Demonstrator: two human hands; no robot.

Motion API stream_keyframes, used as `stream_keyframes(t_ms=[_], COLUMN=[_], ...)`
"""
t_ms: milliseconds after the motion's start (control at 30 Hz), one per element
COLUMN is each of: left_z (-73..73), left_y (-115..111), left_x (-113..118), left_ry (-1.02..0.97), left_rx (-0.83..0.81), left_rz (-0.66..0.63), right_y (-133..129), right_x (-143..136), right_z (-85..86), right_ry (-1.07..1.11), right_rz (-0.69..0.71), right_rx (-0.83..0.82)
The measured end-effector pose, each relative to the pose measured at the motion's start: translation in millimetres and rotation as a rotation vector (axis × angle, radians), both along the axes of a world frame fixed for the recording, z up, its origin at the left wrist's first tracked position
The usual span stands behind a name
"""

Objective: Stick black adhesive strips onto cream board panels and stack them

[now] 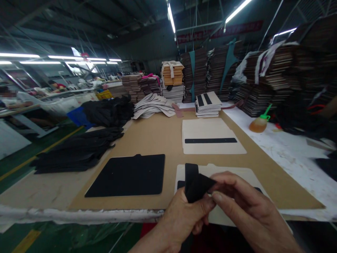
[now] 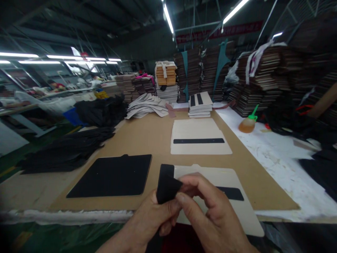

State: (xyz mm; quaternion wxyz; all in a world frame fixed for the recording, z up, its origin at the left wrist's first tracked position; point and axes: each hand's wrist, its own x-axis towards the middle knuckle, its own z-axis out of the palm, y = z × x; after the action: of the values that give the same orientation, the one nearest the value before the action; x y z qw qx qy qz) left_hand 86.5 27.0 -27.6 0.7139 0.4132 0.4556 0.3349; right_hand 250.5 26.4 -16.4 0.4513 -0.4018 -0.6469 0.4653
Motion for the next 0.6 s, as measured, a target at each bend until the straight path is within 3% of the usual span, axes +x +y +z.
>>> stream_keyframes(t_ms=[133,233,333,467,533,600], left_z=[3.2,3.0,3.4,11.1,17.9,25.3], left_y=[0,-1,-1,-3,-8,-14], left_x=[5,3,-2,-14,-23,-32], left_ry=[0.031,-0.053,-0.098,0.022,0.154,0.315], left_rx=[0.028,0.039,0.031,0.028,0.073,0.098], left_rz=[-0.075,-0.136,-0.143,-0.013,-0.013,-0.03], right_y=[-2,-3,2,18,27,32], right_x=[-7,-4,10,48,73,97], right_z=[-4.2,-2.6,10.8,39.5,51.6,59.4], right_ry=[0.321,0.461,0.587,0.75,0.737,0.618], right_rz=[0.245,0.212,-0.018,-0.416,-0.559,-0.616], right_rx=[-0.391,-0.461,-0.376,-0.221,-0.14,-0.111])
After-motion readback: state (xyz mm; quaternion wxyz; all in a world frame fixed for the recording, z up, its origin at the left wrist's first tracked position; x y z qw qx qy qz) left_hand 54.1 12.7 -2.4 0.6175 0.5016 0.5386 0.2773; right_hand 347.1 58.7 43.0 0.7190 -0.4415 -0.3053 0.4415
